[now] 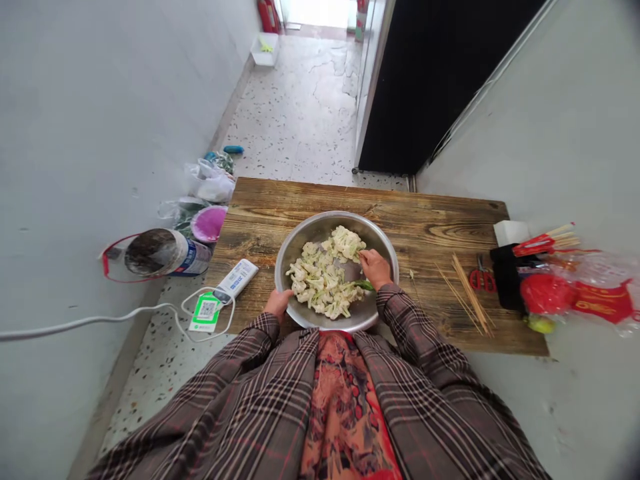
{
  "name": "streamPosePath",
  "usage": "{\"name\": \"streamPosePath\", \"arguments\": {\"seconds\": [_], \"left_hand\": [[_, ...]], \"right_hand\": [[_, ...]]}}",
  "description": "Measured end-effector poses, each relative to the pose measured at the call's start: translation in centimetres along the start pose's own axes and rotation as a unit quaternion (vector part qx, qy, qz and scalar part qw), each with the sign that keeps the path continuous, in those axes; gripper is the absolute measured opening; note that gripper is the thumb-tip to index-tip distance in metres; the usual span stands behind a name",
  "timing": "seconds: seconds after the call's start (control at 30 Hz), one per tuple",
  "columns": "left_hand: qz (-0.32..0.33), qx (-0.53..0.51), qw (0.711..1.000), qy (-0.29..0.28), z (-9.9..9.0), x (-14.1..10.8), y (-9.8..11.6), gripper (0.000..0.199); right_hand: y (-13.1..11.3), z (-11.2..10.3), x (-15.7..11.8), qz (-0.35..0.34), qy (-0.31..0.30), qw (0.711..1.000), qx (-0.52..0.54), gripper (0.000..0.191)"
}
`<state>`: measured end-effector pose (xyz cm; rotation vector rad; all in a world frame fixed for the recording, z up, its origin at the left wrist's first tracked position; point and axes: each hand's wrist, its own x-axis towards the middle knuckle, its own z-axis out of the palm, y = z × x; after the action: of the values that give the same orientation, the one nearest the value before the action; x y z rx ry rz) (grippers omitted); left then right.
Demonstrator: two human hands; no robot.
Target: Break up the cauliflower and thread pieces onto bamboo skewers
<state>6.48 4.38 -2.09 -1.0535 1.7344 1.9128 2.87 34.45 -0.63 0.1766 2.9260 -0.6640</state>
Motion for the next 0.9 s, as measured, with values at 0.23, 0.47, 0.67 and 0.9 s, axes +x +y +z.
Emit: {"name": "streamPosePath", "arguments": {"seconds": [0.23, 0.47, 0.67, 0.9], "left_hand": [[0.002, 0.018, 1.0, -0.015, 0.4, -0.2, 0.3, 0.028], [0.355, 0.247, 0.894, 0.118, -0.3, -2.7, 4.0, 0.048], [0.454, 0.515, 0.718, -0.114, 5.6, -1.5, 5.9, 0.033], [0.431, 0.661, 0.59, -0.169, 10.9, 3.1, 4.6, 0.037]], "right_hand": [[1.4, -0.8, -2.1, -0.027, -0.01, 1.0, 0.007, 0.028], [2.0, -1.0, -3.7, -0.063, 0.002, 0.998, 0.015, 0.029], [2.9, -0.9, -4.6, -0.088, 0.084, 0.993, -0.002, 0.032], [3.5, -0.8, -5.5, -0.081, 0.136, 0.987, -0.001, 0.036]]}}
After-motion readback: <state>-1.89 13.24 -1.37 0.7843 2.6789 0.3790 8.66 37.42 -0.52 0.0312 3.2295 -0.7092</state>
